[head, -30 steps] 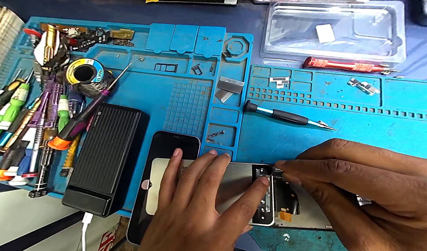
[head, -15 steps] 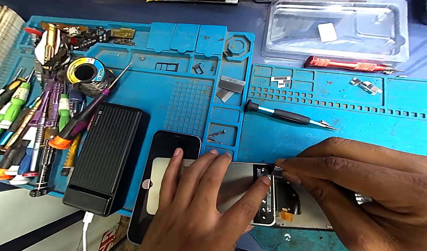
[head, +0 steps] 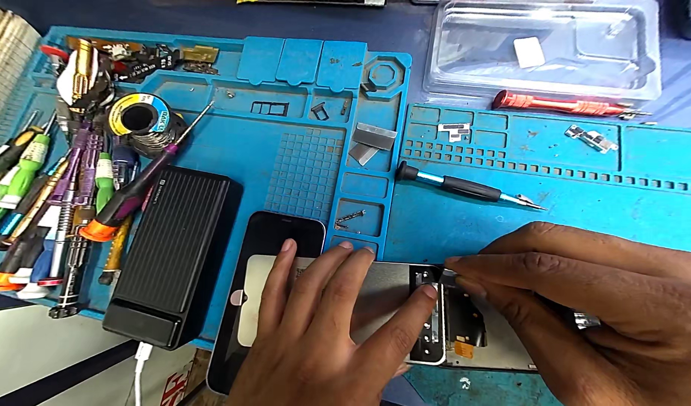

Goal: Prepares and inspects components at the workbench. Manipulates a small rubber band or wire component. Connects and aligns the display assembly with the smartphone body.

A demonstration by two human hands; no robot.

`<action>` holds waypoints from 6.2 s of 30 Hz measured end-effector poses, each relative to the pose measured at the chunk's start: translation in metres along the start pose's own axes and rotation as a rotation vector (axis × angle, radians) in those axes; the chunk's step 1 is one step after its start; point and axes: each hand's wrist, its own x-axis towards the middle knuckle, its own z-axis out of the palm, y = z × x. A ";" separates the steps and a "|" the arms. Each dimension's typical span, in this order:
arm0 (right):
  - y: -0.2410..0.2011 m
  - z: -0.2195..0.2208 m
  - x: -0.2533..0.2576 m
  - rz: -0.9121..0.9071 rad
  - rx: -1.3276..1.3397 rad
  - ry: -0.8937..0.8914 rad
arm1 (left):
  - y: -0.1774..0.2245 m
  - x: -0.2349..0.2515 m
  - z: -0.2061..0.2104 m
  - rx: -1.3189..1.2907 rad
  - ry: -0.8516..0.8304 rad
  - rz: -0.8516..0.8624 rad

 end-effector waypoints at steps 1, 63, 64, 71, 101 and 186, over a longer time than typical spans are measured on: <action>0.000 0.000 0.000 0.001 -0.002 0.002 | 0.000 0.000 0.000 -0.002 0.000 0.000; -0.003 0.000 0.001 0.015 0.040 -0.002 | 0.000 0.000 0.000 -0.013 -0.006 -0.002; -0.004 0.000 0.001 0.016 0.043 -0.004 | 0.000 0.000 0.000 -0.014 -0.005 -0.003; -0.002 0.002 0.002 -0.006 0.023 -0.001 | 0.000 0.000 0.000 -0.004 -0.001 -0.002; -0.007 0.004 0.005 0.077 -0.055 0.024 | 0.002 0.004 -0.005 -0.016 -0.054 -0.004; -0.005 0.003 0.007 0.048 -0.051 0.024 | 0.002 0.003 -0.004 -0.049 -0.051 -0.007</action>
